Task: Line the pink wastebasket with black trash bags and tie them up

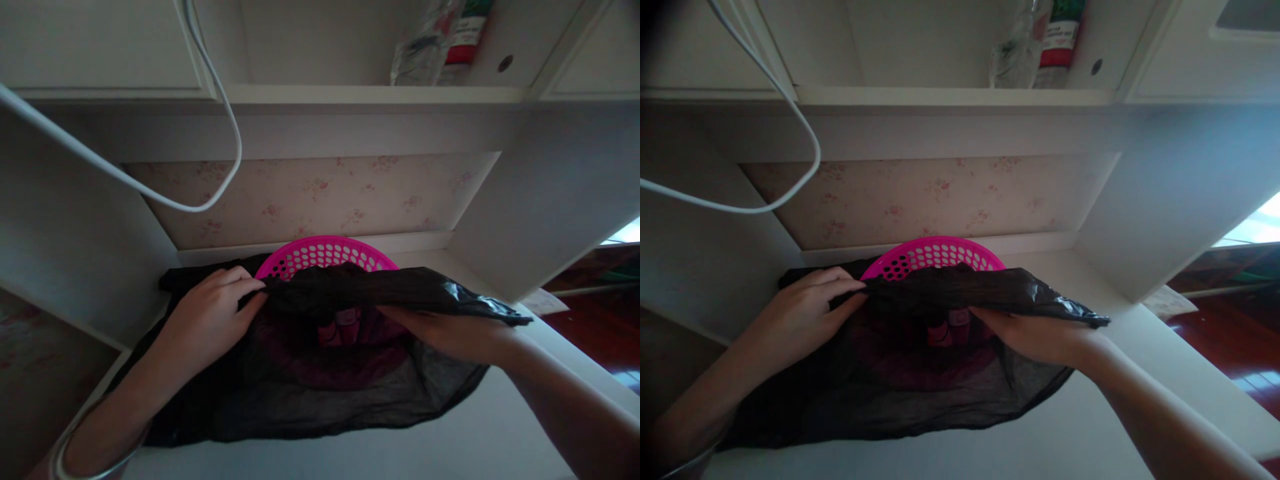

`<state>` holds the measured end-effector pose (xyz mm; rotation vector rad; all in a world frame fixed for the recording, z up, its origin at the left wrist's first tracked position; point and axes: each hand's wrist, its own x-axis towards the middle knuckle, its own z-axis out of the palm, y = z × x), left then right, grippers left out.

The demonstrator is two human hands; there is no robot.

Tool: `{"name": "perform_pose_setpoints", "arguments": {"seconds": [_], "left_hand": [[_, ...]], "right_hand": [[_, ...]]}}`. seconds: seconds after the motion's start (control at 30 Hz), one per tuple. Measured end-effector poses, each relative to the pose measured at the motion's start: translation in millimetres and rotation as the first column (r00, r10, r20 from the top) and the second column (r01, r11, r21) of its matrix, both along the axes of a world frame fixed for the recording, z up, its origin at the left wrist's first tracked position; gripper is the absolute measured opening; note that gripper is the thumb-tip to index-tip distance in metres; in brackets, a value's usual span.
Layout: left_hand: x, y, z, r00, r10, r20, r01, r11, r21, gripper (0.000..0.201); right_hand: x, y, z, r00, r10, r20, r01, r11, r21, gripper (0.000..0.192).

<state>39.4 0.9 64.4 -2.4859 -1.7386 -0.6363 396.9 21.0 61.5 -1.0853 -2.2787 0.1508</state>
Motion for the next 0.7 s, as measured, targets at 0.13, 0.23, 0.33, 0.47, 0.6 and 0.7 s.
{"name": "perform_pose_setpoints", "arguments": {"seconds": [0.13,0.23,0.33,0.47,0.6,0.7], "left_hand": [[-0.1,8.2,14.4,0.961,0.14,0.24,-0.158,0.986,0.057,0.031],[2.5,8.1,24.0,0.855,0.274,0.44,-0.299,0.954,-0.014,0.028],[3.2,14.2,25.8,0.768,0.28,0.576,-0.302,0.951,-0.059,0.026],[-2.6,30.4,17.7,0.706,0.267,0.656,-0.278,0.956,-0.089,0.025],[-3.2,28.5,15.7,0.7,0.325,0.635,-0.402,0.915,-0.025,0.024],[3.4,14.0,25.1,0.706,0.327,0.629,-0.452,0.891,0.044,0.021]], "right_hand": [[-4.4,11.3,2.7,1.0,0.003,0.014,-0.005,0.994,0.109,0.022],[-5.7,9.4,4.7,0.99,-0.13,0.053,0.122,0.983,0.14,0.025],[-7.4,1.1,6.6,0.966,-0.243,0.089,0.22,0.952,0.211,0.039],[-6.2,-7.3,7.9,0.952,-0.297,0.07,0.273,0.931,0.244,0.047],[-2.7,-10.1,6.8,0.935,-0.354,0.035,0.34,0.918,0.203,0.061],[-6.1,-14.9,8.1,0.928,-0.37,0.049,0.336,0.885,0.324,0.068]]}}
